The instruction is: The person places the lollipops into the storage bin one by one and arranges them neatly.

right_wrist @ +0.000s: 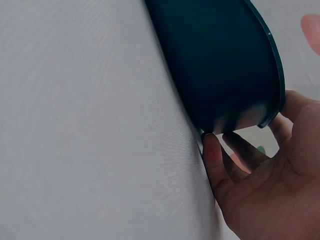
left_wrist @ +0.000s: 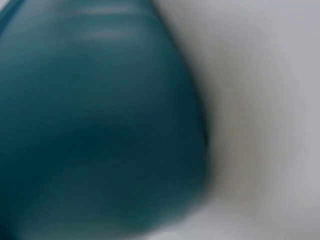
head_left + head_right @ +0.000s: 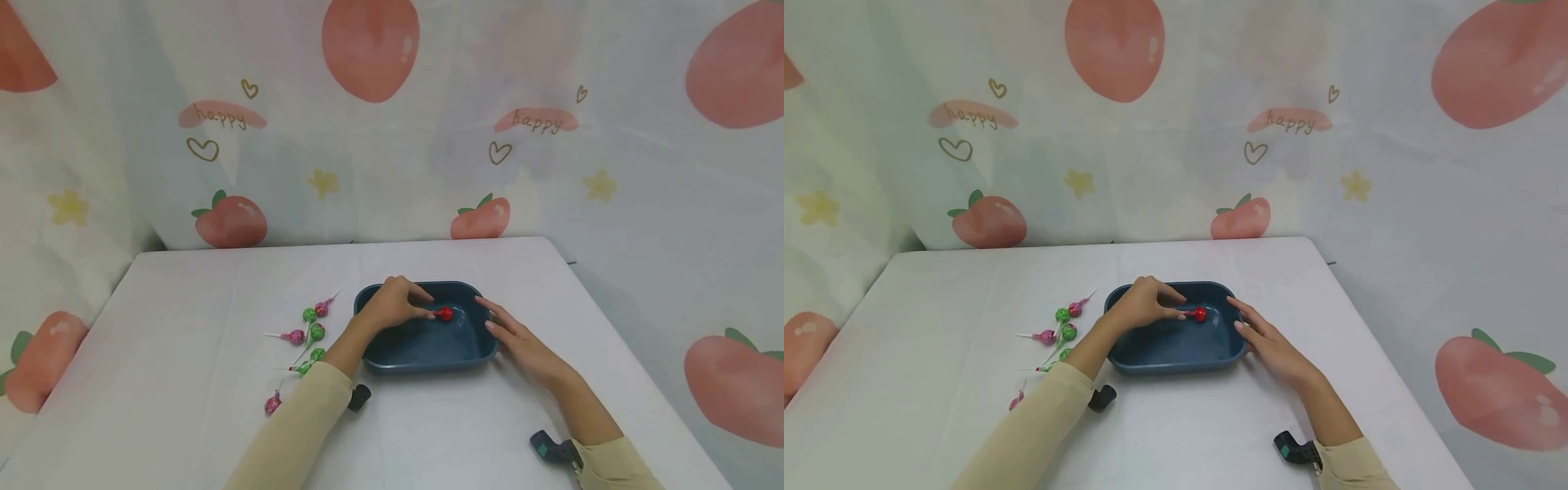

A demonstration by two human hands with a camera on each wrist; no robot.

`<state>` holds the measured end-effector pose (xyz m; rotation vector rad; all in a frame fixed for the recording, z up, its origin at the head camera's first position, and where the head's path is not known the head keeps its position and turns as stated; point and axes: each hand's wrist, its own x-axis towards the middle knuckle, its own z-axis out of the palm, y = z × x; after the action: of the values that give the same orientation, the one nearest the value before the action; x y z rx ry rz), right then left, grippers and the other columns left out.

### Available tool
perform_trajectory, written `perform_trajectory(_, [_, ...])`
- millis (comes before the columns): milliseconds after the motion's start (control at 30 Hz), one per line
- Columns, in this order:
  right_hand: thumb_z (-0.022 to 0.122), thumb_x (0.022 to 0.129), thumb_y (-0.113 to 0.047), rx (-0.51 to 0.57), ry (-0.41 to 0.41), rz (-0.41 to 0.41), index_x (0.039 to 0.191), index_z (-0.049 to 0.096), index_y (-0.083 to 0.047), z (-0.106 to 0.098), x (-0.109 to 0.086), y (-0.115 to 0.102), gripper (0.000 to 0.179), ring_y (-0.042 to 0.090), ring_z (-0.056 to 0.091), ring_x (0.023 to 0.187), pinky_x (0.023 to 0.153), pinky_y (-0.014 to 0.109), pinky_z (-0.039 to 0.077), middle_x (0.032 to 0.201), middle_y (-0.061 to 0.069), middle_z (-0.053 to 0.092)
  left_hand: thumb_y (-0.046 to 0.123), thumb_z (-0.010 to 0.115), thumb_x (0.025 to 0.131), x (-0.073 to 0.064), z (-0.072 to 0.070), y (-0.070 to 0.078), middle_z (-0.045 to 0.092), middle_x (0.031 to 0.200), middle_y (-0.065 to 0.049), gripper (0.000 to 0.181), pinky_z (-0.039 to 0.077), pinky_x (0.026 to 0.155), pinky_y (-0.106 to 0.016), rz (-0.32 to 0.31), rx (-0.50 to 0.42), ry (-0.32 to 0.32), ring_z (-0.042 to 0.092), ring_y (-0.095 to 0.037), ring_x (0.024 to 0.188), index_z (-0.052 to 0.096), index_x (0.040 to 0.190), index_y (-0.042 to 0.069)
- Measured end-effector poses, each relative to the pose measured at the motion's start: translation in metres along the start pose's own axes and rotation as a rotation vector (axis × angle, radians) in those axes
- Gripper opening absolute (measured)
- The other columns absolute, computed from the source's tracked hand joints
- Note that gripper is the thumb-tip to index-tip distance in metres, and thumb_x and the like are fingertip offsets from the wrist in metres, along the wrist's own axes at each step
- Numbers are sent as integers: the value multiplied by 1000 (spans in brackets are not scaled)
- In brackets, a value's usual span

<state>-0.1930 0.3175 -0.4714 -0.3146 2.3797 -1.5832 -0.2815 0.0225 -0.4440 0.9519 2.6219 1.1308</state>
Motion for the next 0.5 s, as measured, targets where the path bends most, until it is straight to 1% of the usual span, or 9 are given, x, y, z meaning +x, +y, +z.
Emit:
perform_trajectory(100, [44,112,-42,-5,3,1,163,29,-35,-1,0,0,54,41,7,155,114,66,24,171,12,13,26,86,88,-6,-7,-4,77,106,5,34,52,91,-28,16,-13,6,68,-11,104,80,117,10])
perform_trajectory(233, [44,112,-41,-5,4,-3,163,29,-35,-2,-1,1,54,41,7,155,114,66,24,170,12,13,25,86,88,-16,-16,-9,77,108,5,33,52,90,-27,26,-39,30,69,-10,103,80,116,10])
perform_trajectory(367, [44,112,-41,-1,-1,-9,163,29,-35,-1,-1,2,54,41,7,155,114,65,23,170,12,13,25,85,89,-29,-25,-12,76,111,4,32,53,93,-28,26,-58,51,68,-12,106,80,116,10])
perform_trajectory(500, [44,112,-40,-5,-3,-13,164,28,-34,-1,-1,2,54,41,7,155,115,66,22,170,13,13,23,85,89,-45,-36,-16,76,111,4,31,52,96,-32,36,-44,94,68,-14,110,80,116,10])
